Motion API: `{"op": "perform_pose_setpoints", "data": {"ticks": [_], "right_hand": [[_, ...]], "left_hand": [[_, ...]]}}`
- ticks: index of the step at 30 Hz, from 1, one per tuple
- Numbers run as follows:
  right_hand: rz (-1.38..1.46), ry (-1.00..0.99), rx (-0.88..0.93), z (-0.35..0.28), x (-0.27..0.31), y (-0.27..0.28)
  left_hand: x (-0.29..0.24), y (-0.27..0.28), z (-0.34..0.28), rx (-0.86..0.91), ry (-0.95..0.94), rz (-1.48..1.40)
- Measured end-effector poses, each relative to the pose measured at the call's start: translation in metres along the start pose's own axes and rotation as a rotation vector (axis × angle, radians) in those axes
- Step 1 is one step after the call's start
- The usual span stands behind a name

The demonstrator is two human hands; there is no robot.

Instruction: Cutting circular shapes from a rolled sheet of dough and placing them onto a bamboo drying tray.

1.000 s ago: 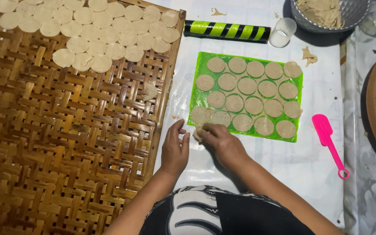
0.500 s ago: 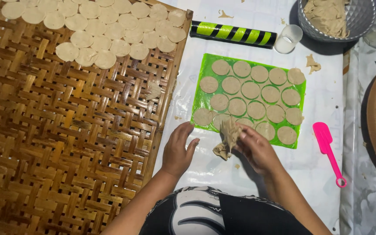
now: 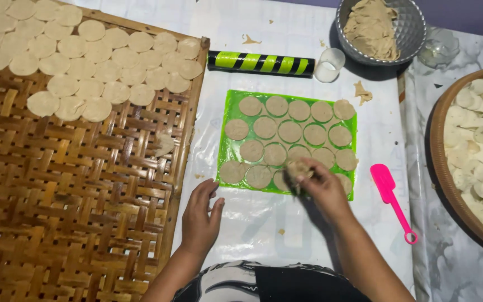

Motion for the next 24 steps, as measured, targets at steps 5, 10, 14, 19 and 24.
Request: {"op": "perform_pose_setpoints", "data": {"ticks": [5, 10, 14, 19, 24], "right_hand": [[-0.257, 0.293, -0.419, 0.071, 0.047, 0.116], [-0.622, 0.396, -0.651, 0.148, 0.049, 0.191], [-0.564, 0.449, -0.512, 0.167, 0.046, 0.195], [-1.05, 0.451, -0.617, 0.124, 0.064, 0.132], [-1.207, 0.086, -0.649, 0.121, 0.056, 0.087]], "left_hand": [[0.004, 0.004, 0.019, -0.001, 0.127, -0.054], [0.009, 0.004, 0.032, -0.106, -0.087, -0.023], [0.006, 0.0, 0.038, -0.148, -0.157, -0.004], [0.007, 0.001, 0.039, -0.152, -0.116, 0.021], [0.002, 0.002, 0.039, -0.172, -0.136, 0.081]]}}
Point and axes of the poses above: each hand's wrist, its own z-axis towards the middle knuckle, its own y-axis out of the back of the hand, x = y × z, the point moved 5 cm from there along z, towards the middle knuckle, and after that the axes turned 1 degree about -z, right-handed, at the moved point
